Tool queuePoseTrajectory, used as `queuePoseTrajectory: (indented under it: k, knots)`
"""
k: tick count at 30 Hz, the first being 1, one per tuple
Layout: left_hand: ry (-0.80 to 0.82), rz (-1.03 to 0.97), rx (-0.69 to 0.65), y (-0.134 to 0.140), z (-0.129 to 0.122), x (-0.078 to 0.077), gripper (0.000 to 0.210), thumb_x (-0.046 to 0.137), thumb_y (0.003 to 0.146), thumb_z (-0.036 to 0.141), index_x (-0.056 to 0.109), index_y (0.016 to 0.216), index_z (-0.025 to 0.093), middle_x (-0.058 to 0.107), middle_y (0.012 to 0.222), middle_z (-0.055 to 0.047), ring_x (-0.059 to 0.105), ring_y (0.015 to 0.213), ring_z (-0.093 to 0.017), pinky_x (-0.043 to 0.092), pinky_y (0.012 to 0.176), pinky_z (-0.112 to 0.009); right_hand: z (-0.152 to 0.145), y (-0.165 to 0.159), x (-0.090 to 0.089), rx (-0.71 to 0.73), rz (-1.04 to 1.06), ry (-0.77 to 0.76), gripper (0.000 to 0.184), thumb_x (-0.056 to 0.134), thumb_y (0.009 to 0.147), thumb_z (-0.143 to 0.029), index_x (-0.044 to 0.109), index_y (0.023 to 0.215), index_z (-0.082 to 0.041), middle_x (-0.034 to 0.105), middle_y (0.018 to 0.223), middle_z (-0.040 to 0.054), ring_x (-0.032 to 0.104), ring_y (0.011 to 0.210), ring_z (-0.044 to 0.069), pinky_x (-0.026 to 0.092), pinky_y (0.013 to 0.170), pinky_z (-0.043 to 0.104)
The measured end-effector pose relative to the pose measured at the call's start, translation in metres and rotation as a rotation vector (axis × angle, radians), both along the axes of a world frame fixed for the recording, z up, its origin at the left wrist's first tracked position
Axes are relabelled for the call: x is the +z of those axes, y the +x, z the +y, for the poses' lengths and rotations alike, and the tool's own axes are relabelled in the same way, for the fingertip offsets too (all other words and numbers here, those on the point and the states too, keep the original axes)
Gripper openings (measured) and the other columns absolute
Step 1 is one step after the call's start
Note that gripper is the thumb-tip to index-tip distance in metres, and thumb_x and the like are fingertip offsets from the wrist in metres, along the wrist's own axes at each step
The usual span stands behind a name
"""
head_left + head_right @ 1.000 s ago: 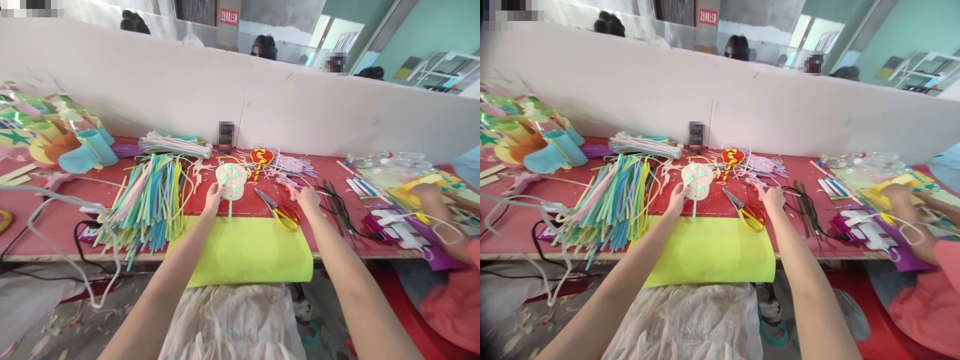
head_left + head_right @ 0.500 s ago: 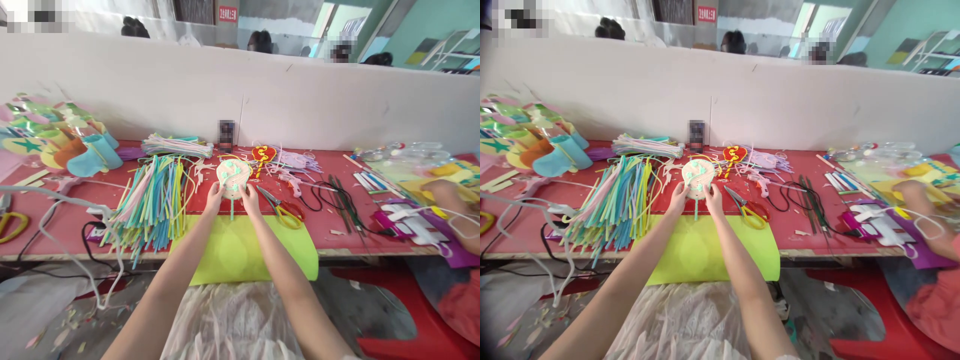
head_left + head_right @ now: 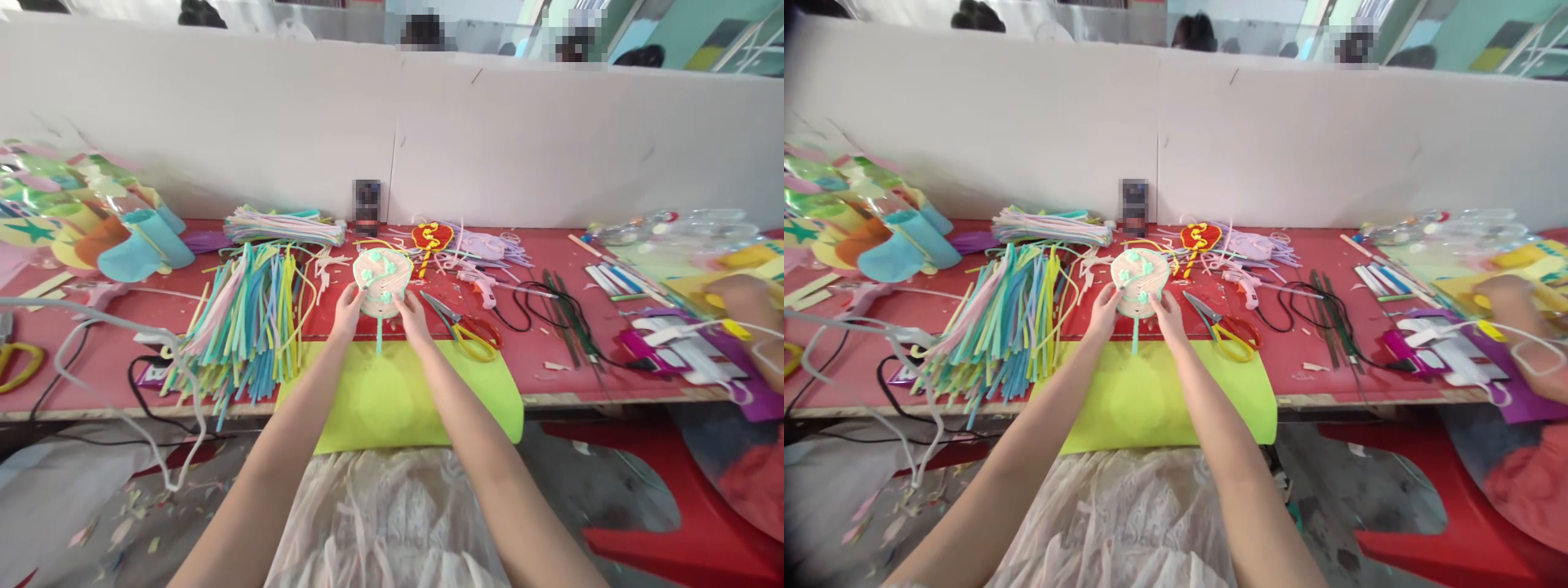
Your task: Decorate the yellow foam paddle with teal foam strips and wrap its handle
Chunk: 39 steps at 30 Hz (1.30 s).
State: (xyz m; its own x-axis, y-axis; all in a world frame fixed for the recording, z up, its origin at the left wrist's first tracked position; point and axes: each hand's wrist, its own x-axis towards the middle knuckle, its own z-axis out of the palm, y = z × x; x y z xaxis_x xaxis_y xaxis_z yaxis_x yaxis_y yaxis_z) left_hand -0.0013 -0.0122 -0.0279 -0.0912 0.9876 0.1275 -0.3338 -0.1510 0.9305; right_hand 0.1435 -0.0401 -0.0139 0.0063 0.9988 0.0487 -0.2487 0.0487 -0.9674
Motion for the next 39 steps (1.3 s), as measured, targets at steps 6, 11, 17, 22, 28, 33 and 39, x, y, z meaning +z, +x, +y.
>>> queuePoseTrajectory:
  k: [6, 11, 17, 22, 28, 33, 39]
  knots:
    - [-0.061, -0.068, -0.011, -0.002, 0.001, 0.0, 0.04, 0.056, 0.076, 0.049, 0.061, 0.098, 0.016, 0.067, 0.085, -0.004, 0.063, 0.075, -0.016, 0.05, 0.065, -0.025, -0.001, 0.002, -0.001, 0.073, 0.125, -0.048, 0.032, 0.066, 0.067, -0.047, 0.053, 0.086, -0.024, 0.057, 0.063, -0.0065, 0.048, 0.044, 0.01, 0.041, 0.04, 0.023]
    - [0.001, 0.015, 0.063, -0.008, 0.001, 0.002, 0.038, 0.064, 0.072, 0.044, 0.064, 0.097, 0.016, 0.067, 0.095, -0.006, 0.063, 0.083, -0.017, 0.049, 0.071, -0.025, -0.004, -0.001, -0.001, 0.098, 0.064, -0.038, 0.032, 0.065, 0.068, -0.047, 0.054, 0.088, -0.025, 0.059, 0.064, -0.006, 0.049, 0.043, 0.01, 0.042, 0.039, 0.024]
    - [0.018, 0.06, 0.073, -0.011, -0.001, 0.006, 0.04, 0.067, 0.069, 0.042, 0.065, 0.098, 0.015, 0.068, 0.095, -0.007, 0.063, 0.084, -0.019, 0.049, 0.073, -0.027, -0.004, -0.001, 0.0, 0.086, 0.042, -0.029, 0.033, 0.065, 0.067, -0.046, 0.056, 0.089, -0.024, 0.06, 0.067, -0.0053, 0.049, 0.044, 0.01, 0.04, 0.037, 0.023]
    - [0.015, 0.084, 0.095, -0.012, 0.0, 0.005, 0.038, 0.066, 0.07, 0.042, 0.066, 0.096, 0.014, 0.068, 0.094, -0.008, 0.062, 0.084, -0.019, 0.048, 0.072, -0.027, -0.003, -0.002, 0.001, 0.025, -0.005, -0.044, 0.037, 0.066, 0.064, -0.047, 0.059, 0.093, -0.025, 0.063, 0.07, -0.004, 0.059, 0.058, 0.016, 0.047, 0.048, 0.026]
    - [0.026, 0.13, 0.091, -0.014, 0.001, 0.004, 0.037, 0.066, 0.07, 0.04, 0.066, 0.098, 0.015, 0.068, 0.092, -0.006, 0.062, 0.081, -0.018, 0.048, 0.071, -0.027, -0.003, 0.0, -0.001, 0.042, 0.006, 0.001, 0.033, 0.065, 0.066, -0.044, 0.06, 0.092, -0.023, 0.064, 0.073, -0.0029, 0.059, 0.062, 0.016, 0.048, 0.051, 0.026]
    - [0.004, 0.118, 0.1, -0.014, 0.002, 0.004, 0.036, 0.068, 0.068, 0.038, 0.066, 0.096, 0.015, 0.068, 0.091, -0.006, 0.062, 0.079, -0.018, 0.048, 0.071, -0.027, -0.005, -0.003, -0.001, 0.025, 0.026, 0.017, 0.033, 0.063, 0.069, -0.046, 0.062, 0.092, -0.022, 0.067, 0.077, -0.0022, 0.062, 0.068, 0.017, 0.051, 0.06, 0.028]
    - [0.026, 0.167, -0.067, -0.01, -0.002, 0.006, 0.036, 0.067, 0.069, 0.039, 0.066, 0.095, 0.014, 0.068, 0.088, -0.006, 0.062, 0.076, -0.018, 0.049, 0.069, -0.028, -0.001, 0.003, -0.001, -0.168, -0.023, 0.063, 0.042, 0.055, 0.073, -0.054, 0.064, 0.094, -0.019, 0.068, 0.099, 0.0034, 0.06, 0.098, 0.022, 0.049, 0.083, 0.034]
